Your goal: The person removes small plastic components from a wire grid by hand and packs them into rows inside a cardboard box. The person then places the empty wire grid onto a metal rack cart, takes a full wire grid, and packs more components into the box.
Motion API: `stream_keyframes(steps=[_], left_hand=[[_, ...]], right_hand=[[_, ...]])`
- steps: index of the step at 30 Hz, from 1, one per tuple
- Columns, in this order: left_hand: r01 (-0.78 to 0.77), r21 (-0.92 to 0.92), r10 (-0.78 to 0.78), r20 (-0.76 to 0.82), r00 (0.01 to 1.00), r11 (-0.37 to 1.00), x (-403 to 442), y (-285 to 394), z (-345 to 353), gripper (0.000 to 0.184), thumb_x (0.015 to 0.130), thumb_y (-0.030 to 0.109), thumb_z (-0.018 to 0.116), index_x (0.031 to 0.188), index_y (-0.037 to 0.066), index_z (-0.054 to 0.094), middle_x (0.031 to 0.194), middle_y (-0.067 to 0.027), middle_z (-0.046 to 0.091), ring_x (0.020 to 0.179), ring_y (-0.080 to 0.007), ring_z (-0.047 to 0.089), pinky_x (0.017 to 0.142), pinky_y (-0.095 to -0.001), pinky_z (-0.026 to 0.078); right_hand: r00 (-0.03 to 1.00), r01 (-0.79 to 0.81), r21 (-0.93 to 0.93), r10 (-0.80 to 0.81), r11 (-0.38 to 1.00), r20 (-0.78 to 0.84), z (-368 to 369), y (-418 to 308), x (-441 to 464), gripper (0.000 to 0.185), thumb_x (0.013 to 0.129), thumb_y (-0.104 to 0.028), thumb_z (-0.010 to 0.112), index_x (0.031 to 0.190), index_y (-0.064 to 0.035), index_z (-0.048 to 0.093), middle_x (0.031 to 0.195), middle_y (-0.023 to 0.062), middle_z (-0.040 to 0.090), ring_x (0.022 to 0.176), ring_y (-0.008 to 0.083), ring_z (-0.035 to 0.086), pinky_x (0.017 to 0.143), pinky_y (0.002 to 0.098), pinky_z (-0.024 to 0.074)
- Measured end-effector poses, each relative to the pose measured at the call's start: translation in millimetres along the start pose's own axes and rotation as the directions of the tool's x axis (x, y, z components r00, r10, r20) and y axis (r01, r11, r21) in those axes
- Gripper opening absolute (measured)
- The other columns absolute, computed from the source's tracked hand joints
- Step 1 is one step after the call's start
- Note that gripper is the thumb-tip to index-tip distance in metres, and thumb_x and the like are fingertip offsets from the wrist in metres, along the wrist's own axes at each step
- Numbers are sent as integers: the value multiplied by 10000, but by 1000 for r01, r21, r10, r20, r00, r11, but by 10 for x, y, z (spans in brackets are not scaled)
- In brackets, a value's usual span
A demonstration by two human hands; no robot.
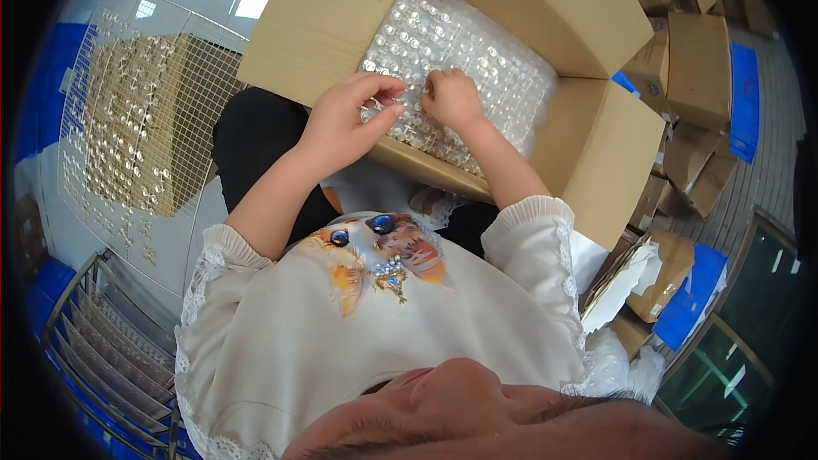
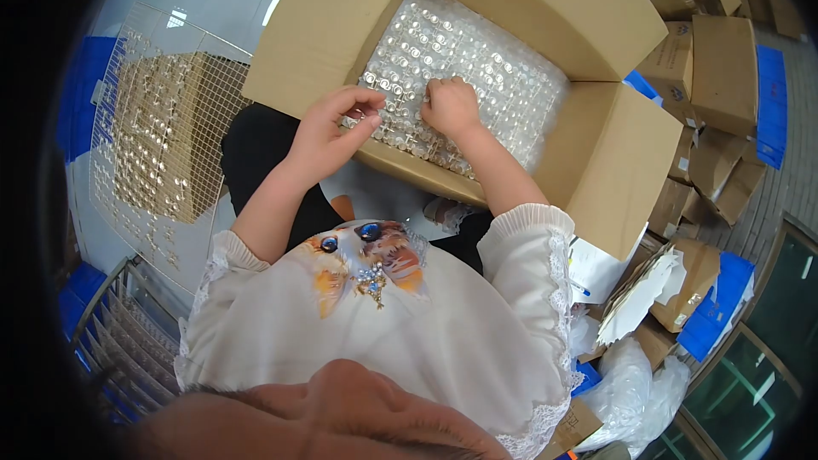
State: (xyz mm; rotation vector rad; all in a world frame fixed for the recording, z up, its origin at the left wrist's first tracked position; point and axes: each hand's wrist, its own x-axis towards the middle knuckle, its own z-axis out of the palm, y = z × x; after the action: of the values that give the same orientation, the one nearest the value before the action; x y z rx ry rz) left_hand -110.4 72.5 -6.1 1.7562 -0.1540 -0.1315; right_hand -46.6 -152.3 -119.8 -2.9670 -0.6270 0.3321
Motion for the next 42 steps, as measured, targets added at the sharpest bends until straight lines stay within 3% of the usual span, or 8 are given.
stream_keyframes(steps=[14, 24, 29, 32, 35, 38, 41, 42], left_hand=[[-33, 62, 33, 8, 999, 998, 0, -25, 0, 224, 814, 98, 641, 1028, 30, 647, 950, -50, 649, 806, -157, 600, 712, -262, 477], [-26, 56, 26, 10, 1000, 998, -8, -31, 16, 224, 813, 105, 644, 1024, 30, 647, 951, -52, 649, 810, -161, 597, 717, -270, 480], [-18, 68, 17, 15, 1000, 998, -24, -63, 8, 244, 813, 108, 643, 1044, 29, 641, 969, -59, 646, 814, -172, 599, 726, -285, 485], [-87, 85, 89, -22, 996, 993, -52, -70, -1, 271, 805, 110, 646, 1064, 32, 631, 992, -65, 641, 830, -186, 602, 735, -293, 485], [-186, 167, 204, -102, 974, 968, -180, 124, -184, 307, 793, 116, 652, 1089, 42, 616, 1028, -75, 635, 861, -213, 607, 755, -301, 484], [-226, 325, 305, -219, 927, 918, -478, 224, -526, 314, 787, 122, 656, 1090, 51, 613, 1037, -75, 632, 892, -232, 605, 776, -312, 482], [-169, 525, 376, -318, 871, 835, -828, -69, -1023, 293, 796, 135, 649, 1075, 52, 622, 1051, -73, 632, 923, -246, 603, 798, -325, 480], [1, 549, 253, -387, 887, 836, -970, -183, -1238, 282, 800, 146, 645, 1063, 47, 627, 1053, -73, 633, 941, -252, 602, 814, -330, 479]], right_hand=[[999, 17, -52, -19, 999, -47, 13, -10, -3, 160, 661, -207, 653, 774, -96, 631, 764, 85, 660, 761, 291, 594, 710, 357, 497], [1000, -2, 75, 4, 997, -26, 69, -54, -9, 170, 666, -208, 659, 791, -95, 639, 775, 82, 663, 762, 288, 594, 716, 359, 497], [1000, 2, 120, -1, 993, -9, 18, -59, -7, 187, 672, -229, 670, 787, -84, 645, 775, 89, 663, 763, 299, 598, 706, 370, 499], [993, -77, 142, 63, 987, 102, -125, -93, -18, 212, 671, -242, 678, 793, -70, 655, 785, 100, 662, 771, 310, 604, 701, 378, 500], [983, -144, 207, 116, 968, 142, -183, -74, 0, 312, 670, -207, 685, 924, -26, 682, 905, 161, 675, 846, 345, 625, 756, 399, 506], [999, 1, 295, 14, 955, -48, -354, 2, -46, 316, 714, -171, 695, 995, -31, 662, 984, 120, 669, 899, 304, 625, 789, 373, 503], [991, -67, 422, 108, 904, -74, -703, -166, -88, 245, 777, -108, 663, 1016, -56, 649, 985, 74, 660, 873, 222, 609, 792, 319, 494], [989, -46, 475, 105, 879, -99, -832, -277, -139, 236, 784, -102, 657, 1017, -61, 649, 976, 62, 656, 849, 206, 594, 784, 307, 489]])
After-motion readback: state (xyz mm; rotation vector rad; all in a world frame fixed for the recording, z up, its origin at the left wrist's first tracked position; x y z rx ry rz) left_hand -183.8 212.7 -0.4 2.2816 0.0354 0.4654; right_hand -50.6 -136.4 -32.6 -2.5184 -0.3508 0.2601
